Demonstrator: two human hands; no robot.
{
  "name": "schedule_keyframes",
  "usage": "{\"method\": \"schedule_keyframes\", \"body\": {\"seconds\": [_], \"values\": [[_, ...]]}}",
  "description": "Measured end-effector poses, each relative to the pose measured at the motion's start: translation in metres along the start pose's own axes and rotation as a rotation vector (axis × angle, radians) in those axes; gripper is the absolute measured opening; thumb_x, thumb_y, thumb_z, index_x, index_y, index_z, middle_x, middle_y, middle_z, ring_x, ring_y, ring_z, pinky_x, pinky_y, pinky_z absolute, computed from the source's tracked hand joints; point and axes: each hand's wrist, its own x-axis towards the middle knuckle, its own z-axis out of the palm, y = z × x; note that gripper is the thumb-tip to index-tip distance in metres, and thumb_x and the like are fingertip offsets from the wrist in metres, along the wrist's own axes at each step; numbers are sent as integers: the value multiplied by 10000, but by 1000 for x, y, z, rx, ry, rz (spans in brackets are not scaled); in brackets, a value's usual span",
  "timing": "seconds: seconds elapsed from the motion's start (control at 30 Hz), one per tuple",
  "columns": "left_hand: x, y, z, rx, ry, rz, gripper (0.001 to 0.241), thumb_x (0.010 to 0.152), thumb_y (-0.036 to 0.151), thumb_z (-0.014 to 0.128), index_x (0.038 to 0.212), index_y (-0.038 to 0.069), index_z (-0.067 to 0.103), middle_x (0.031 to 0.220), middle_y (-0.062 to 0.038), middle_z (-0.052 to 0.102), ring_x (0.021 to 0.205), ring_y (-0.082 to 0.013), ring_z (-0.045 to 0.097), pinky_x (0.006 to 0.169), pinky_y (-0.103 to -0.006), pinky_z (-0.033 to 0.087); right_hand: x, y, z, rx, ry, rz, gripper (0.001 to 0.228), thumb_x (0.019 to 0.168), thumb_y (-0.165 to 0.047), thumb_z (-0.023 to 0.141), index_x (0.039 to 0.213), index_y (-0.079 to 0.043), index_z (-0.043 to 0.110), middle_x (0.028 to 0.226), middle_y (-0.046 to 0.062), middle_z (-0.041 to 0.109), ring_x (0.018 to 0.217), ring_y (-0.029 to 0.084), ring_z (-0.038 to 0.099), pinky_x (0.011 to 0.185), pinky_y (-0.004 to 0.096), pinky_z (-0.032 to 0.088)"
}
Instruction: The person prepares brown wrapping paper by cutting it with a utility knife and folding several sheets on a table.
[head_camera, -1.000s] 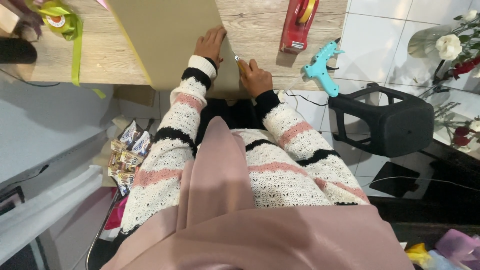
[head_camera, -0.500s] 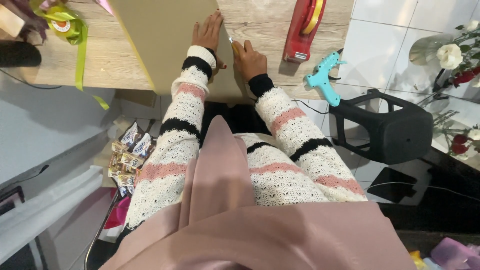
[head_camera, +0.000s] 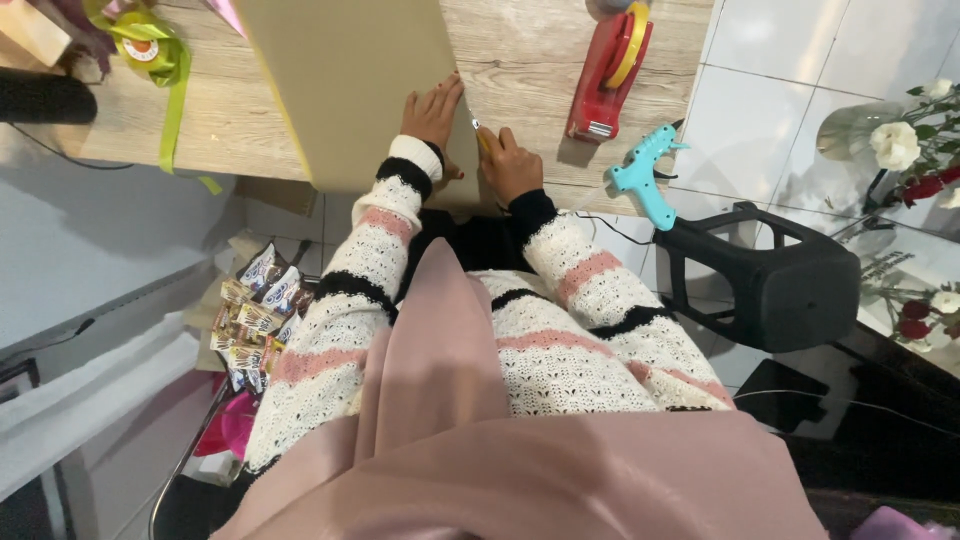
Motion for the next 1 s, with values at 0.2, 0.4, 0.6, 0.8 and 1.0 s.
{"method": "schedule_keyframes", "body": {"seconds": [0.2, 0.4, 0.6, 0.8, 1.0], "values": [[17, -8, 39, -127, 290, 56, 935, 778, 257, 900, 1575, 133, 425, 1714, -34, 379, 1414, -322, 507, 1060, -578, 390, -16, 1, 3, -56, 80, -5, 374, 944, -285, 768, 1309, -292, 683, 976, 9, 602, 437, 227, 556, 344, 372, 435], [32, -25, 26, -186, 313, 80, 1022, 684, 200, 1023, 1527, 109, 452, 1683, -105, 430, 1468, -347, 461, 1084, -542, 471, -4, 1, 3, -62, 75, -10, 366, 966, -279, 758, 1323, -269, 682, 983, 18, 621, 418, 198, 520, 342, 354, 430], [47, -37, 4, -57, 150, 43, 1382, 649, 470, 1028, 1675, 81, 187, 1780, -98, 194, 1583, -360, 303, 1245, -528, 337, 29, 0, 15, -100, 140, -14, 300, 983, -297, 739, 1279, -303, 695, 949, 4, 609, 401, 203, 521, 318, 369, 418], [57, -47, -19, -2, 87, 50, 1517, 574, 663, 1004, 1679, 79, 144, 1773, -103, 162, 1591, -373, 252, 1260, -543, 289, 66, 0, 22, -134, 110, 4, 372, 947, -271, 765, 1307, -292, 673, 987, 9, 638, 408, 179, 499, 320, 355, 409], [82, -76, -11, -157, 330, 187, 810, 765, 275, 973, 1426, 99, 539, 1564, -112, 515, 1277, -352, 553, 966, -479, 514, 74, 1, 16, -95, 55, 12, 325, 1019, -283, 703, 1341, -266, 669, 950, 18, 586, 415, 186, 478, 334, 352, 402]]}}
